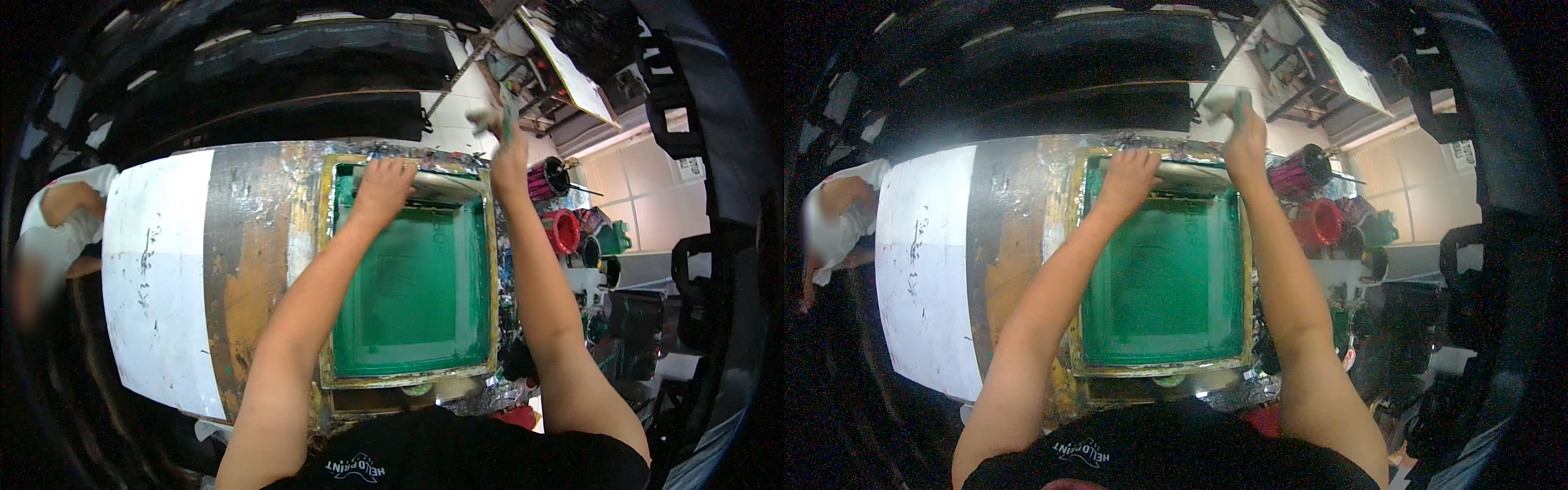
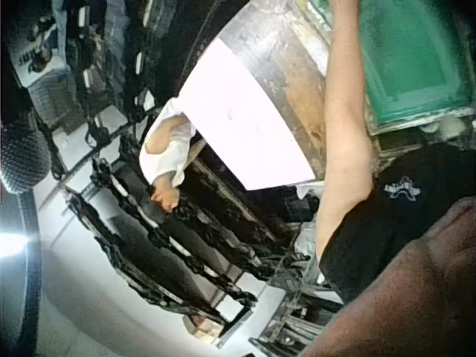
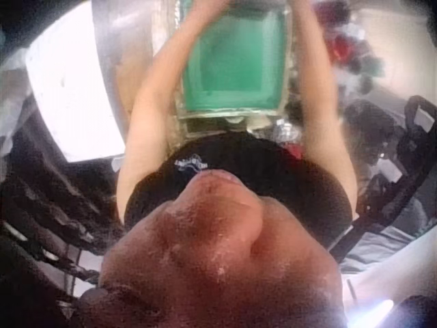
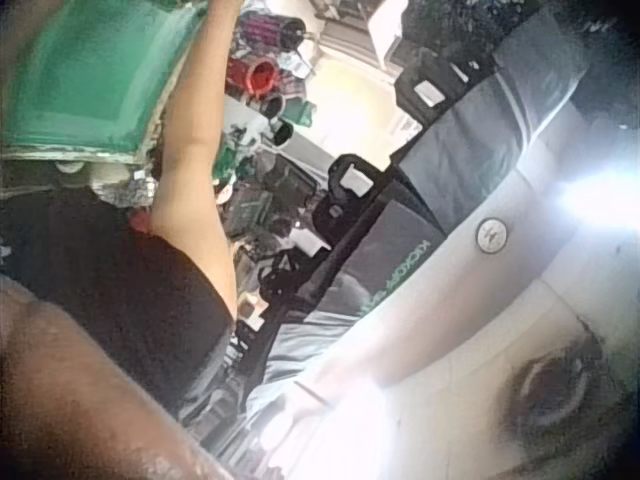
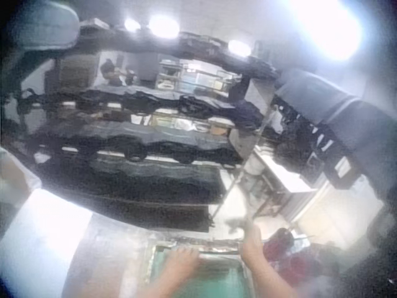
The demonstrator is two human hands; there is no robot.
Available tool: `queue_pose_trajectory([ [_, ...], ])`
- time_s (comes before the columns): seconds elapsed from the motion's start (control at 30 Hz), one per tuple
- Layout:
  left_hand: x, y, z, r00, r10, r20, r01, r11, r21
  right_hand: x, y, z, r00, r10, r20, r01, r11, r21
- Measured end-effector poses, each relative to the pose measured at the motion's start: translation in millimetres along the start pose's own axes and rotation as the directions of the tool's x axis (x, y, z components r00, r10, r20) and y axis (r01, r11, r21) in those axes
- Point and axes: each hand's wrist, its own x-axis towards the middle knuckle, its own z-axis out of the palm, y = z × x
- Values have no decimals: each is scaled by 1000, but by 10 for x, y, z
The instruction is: The person uses a squeegee to spread green ink across a silk screen frame, applies downward pressure to transfer the ink, and then lifts the frame from the printing table.
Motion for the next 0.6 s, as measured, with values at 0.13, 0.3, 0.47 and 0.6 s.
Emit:
queue_pose_trajectory([
  [0.13,159,-126,26,1000,28,-7,-28,999,31,-1042,332,-791,964,267,-1,-260,939,-226],
  [0.3,234,-159,46,998,-50,42,48,998,41,-2294,576,-1201,828,558,-53,-507,704,-497],
  [0.47,-64,-135,-174,988,-102,-113,102,995,-2,-2935,592,-1084,653,749,112,-550,571,-609],
  [0.6,-1703,-133,-672,635,-765,111,769,612,-185,-3128,511,-997,565,814,134,-675,549,-492],
])
